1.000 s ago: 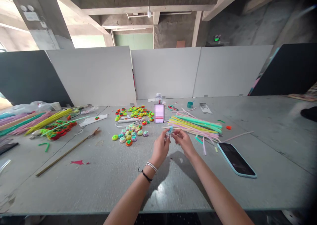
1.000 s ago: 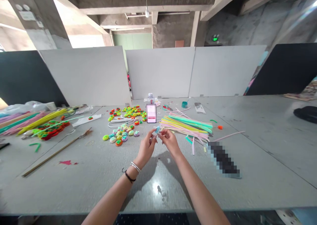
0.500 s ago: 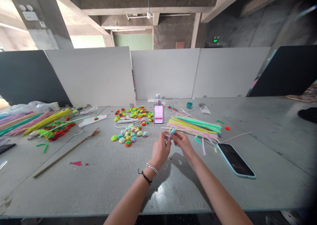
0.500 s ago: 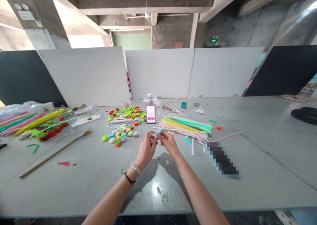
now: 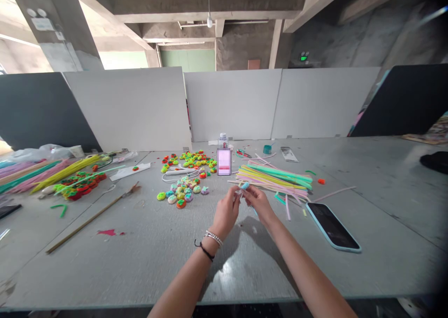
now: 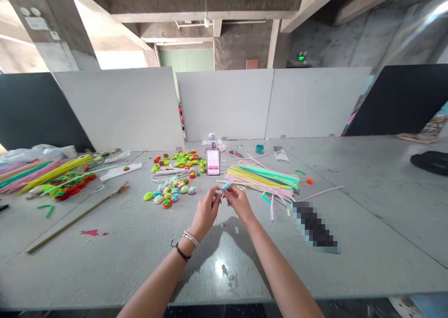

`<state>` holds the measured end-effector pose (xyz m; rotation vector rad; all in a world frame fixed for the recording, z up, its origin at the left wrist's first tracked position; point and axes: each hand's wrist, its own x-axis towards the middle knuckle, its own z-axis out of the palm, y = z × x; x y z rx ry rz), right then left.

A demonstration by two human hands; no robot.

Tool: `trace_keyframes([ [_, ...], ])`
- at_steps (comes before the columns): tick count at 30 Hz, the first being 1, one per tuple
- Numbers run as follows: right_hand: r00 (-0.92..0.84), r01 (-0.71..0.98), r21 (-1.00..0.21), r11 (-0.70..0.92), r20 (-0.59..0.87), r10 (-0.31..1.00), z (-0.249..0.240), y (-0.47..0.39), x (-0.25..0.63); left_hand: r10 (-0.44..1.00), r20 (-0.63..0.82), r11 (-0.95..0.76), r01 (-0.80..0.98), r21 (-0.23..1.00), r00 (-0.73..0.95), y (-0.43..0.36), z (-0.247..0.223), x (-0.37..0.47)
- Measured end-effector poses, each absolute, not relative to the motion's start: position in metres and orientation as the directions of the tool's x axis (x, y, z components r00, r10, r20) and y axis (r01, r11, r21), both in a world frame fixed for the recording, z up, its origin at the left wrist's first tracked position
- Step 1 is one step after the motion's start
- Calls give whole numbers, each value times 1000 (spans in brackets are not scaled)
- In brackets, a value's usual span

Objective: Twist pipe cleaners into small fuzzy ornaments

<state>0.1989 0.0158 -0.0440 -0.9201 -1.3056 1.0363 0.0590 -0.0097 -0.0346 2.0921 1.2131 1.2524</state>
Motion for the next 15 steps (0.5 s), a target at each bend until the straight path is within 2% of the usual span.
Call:
trace_keyframes([
  [15, -9, -64, -954, 294, 295, 955, -39, 12, 198, 838, 488, -542, 485, 687, 245, -10, -38, 61],
])
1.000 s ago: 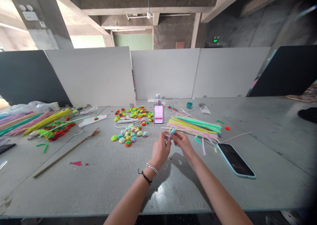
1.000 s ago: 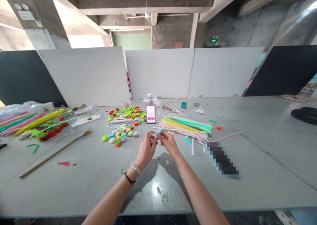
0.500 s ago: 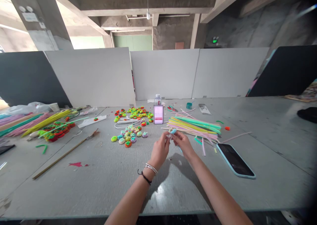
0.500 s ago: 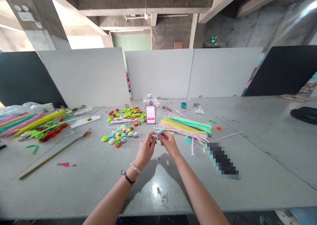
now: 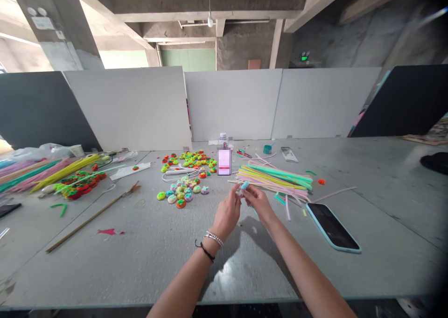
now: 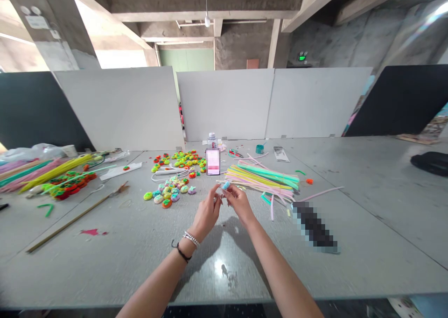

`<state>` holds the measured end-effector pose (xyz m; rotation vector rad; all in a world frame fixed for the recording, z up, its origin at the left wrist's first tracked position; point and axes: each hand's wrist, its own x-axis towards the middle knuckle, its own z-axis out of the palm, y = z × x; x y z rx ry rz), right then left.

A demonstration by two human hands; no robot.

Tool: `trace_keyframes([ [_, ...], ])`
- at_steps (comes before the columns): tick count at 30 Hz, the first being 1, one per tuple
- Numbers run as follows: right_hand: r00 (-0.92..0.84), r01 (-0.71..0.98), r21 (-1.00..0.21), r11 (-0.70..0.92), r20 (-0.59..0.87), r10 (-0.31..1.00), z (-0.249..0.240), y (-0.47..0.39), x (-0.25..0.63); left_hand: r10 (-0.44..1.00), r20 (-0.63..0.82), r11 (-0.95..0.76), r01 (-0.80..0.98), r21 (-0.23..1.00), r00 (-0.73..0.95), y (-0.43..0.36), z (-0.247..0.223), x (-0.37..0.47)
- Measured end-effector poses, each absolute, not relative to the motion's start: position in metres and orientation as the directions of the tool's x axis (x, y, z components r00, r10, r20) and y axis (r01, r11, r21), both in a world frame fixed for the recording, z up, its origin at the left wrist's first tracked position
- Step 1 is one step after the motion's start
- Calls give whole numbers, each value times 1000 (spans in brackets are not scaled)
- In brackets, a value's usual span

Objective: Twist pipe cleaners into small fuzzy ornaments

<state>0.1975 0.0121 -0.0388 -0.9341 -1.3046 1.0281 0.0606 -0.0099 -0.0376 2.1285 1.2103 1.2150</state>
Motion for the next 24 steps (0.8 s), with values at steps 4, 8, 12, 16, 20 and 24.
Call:
trace_keyframes([
  [4, -34, -57, -956, 289, 291, 956, -39, 13, 198, 807, 542, -585, 449, 675, 236, -8, -38, 61],
  [8, -35, -93, -966, 242, 246, 969, -42, 15, 198, 831, 542, -546, 369, 752, 125, -3, -39, 61],
  [12, -28, -98, -966, 239, 243, 970, -41, 13, 196, 888, 454, -458, 205, 865, 70, 2, -43, 62],
  [16, -42, -76, -962, 263, 266, 963, -37, 10, 194, 943, 312, -303, -92, 949, 115, 5, -45, 64],
  [20, -26, -37, -961, 274, 275, 961, -36, 11, 196, 954, 217, -145, -314, 938, 208, 7, -42, 65],
  [24, -3, -20, -961, 277, 277, 961, -38, 12, 197, 934, 187, -38, -434, 900, 306, 5, -37, 62],
])
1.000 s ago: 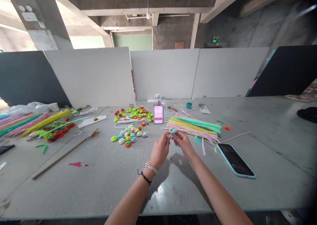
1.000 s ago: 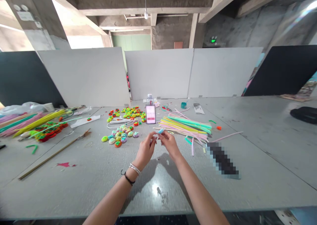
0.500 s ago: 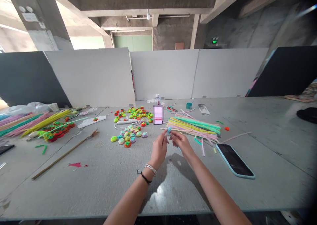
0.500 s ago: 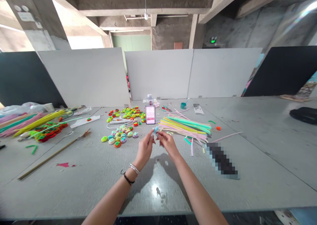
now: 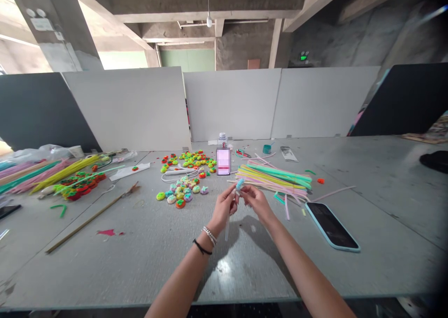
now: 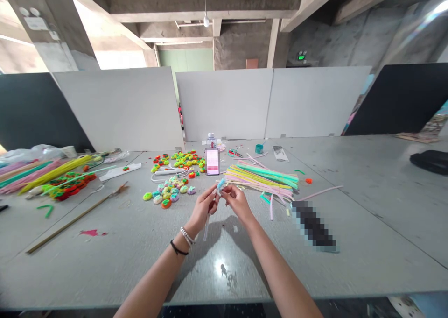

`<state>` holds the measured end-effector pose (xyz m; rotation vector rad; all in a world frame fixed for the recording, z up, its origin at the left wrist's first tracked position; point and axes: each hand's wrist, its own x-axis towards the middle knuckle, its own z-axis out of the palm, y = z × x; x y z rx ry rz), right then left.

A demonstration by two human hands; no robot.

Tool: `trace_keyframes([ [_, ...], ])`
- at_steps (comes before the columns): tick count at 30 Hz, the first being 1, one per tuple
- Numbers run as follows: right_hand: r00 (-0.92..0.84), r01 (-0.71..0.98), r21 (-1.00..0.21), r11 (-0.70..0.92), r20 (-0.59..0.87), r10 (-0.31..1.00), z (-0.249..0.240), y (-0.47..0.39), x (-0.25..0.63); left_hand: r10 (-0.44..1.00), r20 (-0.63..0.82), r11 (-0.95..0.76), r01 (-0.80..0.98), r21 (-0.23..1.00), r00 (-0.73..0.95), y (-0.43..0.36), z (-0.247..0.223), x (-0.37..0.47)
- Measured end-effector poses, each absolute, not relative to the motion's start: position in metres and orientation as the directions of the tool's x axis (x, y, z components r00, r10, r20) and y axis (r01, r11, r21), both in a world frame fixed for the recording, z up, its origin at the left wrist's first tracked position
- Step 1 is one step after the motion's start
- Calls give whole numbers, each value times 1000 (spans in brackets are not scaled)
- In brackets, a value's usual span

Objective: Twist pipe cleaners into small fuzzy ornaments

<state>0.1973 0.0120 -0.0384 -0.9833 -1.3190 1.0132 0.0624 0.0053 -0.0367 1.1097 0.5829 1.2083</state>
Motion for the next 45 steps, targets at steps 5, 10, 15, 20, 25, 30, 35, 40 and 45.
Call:
trace_keyframes([
  [5, -3, -29, -954, 299, 300, 954, -41, 13, 195, 855, 59, 266, -533, 804, 516, 5, -29, 55],
  [10, -39, -20, -959, 282, 282, 958, -40, 14, 199, 713, 4, 523, -536, 663, 701, 8, -25, 43],
  [15, -165, 11, -953, 304, 298, 940, -30, 5, 204, 649, -3, 587, -498, 639, 761, 8, -23, 39],
  [20, -169, 33, -937, 349, 339, 926, -23, 0, 206, 622, -11, 582, -452, 676, 783, 7, -24, 40],
  [25, -183, 17, -950, 312, 304, 935, -26, 1, 206, 645, -12, 498, -409, 765, 764, 4, -22, 40],
  [30, -153, -82, -958, 276, 286, 946, -33, 5, 204, 748, -8, 344, -378, 859, 664, -2, -17, 45],
  [35, -132, -98, -958, 270, 281, 951, -37, 8, 205, 803, 88, 126, -313, 941, 589, -1, -22, 52],
  [40, -115, -119, -958, 262, 275, 954, -39, 11, 206, 903, 272, -247, -116, 962, 332, 3, -31, 57],
  [45, -103, -151, -955, 257, 274, 956, -45, 15, 205, 853, 442, -502, 204, 841, 275, -1, -33, 58],
])
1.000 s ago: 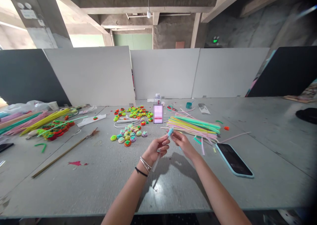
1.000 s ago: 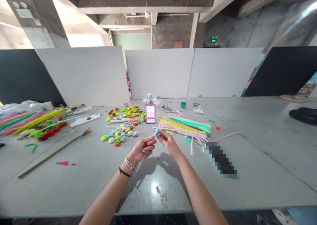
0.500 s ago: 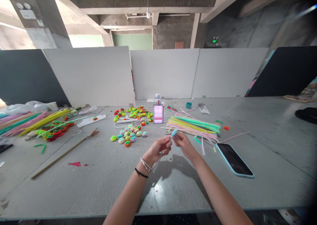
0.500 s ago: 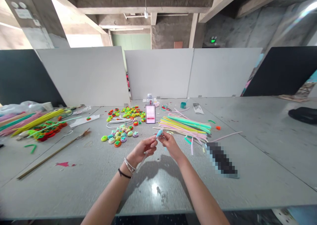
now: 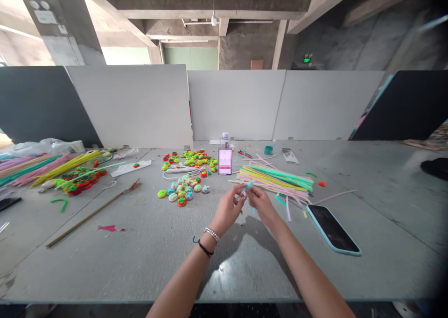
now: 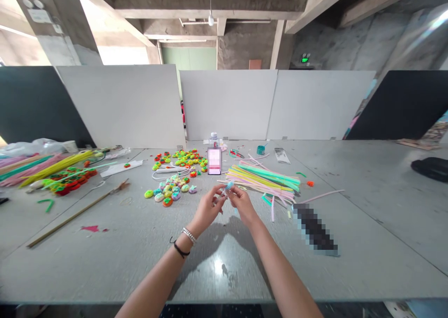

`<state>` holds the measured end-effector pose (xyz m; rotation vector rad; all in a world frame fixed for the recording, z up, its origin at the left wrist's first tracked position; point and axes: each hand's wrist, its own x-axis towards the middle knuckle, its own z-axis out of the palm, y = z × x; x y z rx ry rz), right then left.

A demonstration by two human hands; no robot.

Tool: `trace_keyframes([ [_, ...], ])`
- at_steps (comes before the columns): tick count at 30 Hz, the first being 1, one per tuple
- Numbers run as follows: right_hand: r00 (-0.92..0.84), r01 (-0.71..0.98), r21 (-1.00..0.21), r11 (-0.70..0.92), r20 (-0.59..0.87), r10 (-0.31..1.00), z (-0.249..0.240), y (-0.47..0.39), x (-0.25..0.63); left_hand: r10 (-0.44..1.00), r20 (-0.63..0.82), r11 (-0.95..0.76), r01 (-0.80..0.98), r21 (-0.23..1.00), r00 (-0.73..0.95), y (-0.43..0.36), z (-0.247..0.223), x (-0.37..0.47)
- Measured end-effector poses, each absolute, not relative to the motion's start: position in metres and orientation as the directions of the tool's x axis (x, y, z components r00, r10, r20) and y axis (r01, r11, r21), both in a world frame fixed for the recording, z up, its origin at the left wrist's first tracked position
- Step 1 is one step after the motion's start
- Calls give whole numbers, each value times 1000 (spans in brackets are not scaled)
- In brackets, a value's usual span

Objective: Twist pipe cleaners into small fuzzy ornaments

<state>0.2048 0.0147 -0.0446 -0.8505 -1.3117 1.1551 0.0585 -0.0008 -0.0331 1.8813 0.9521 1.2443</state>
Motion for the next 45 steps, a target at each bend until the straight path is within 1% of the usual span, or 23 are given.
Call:
trace_keyframes([
  [3, -116, -160, -956, 247, 267, 957, -47, 16, 204, 803, 533, -595, 395, 700, 267, -3, -32, 55],
  [6, -111, -148, -961, 235, 253, 961, -47, 16, 202, 763, 586, -626, 537, 566, 272, -3, -33, 50],
  [8, -114, -138, -966, 217, 233, 966, -46, 15, 201, 760, 593, -617, 580, 532, 264, -3, -33, 48],
  [11, -121, -125, -973, 194, 209, 970, -43, 13, 200, 775, 599, -590, 570, 571, 202, -1, -35, 48],
  [14, -122, -117, -972, 202, 216, 969, -42, 12, 199, 808, 576, -557, 478, 679, 123, 1, -36, 51],
  [18, -109, -90, -973, 211, 221, 969, -43, 14, 200, 917, 388, -399, 257, 880, 94, 5, -39, 56],
  [20, -93, -63, -973, 220, 225, 970, -44, 15, 200, 943, 315, -327, 134, 936, 103, 7, -40, 57],
  [22, -81, -37, -972, 231, 233, 969, -44, 16, 201, 954, 273, -276, 9, 961, 124, 9, -40, 58],
  [25, -66, -8, -968, 250, 250, 966, -43, 16, 201, 961, 221, -199, -139, 970, 168, 11, -39, 59],
  [34, -47, 25, -956, 292, 290, 956, -44, 18, 203, 922, 132, -2, -337, 942, 363, 9, -35, 56],
  [40, -36, -18, -955, 297, 297, 954, -42, 17, 200, 900, 130, 54, -403, 914, 417, 11, -36, 55],
  [45, -66, -64, -943, 325, 329, 942, -40, 17, 201, 875, 137, 76, -412, 908, 464, 9, -34, 56],
])
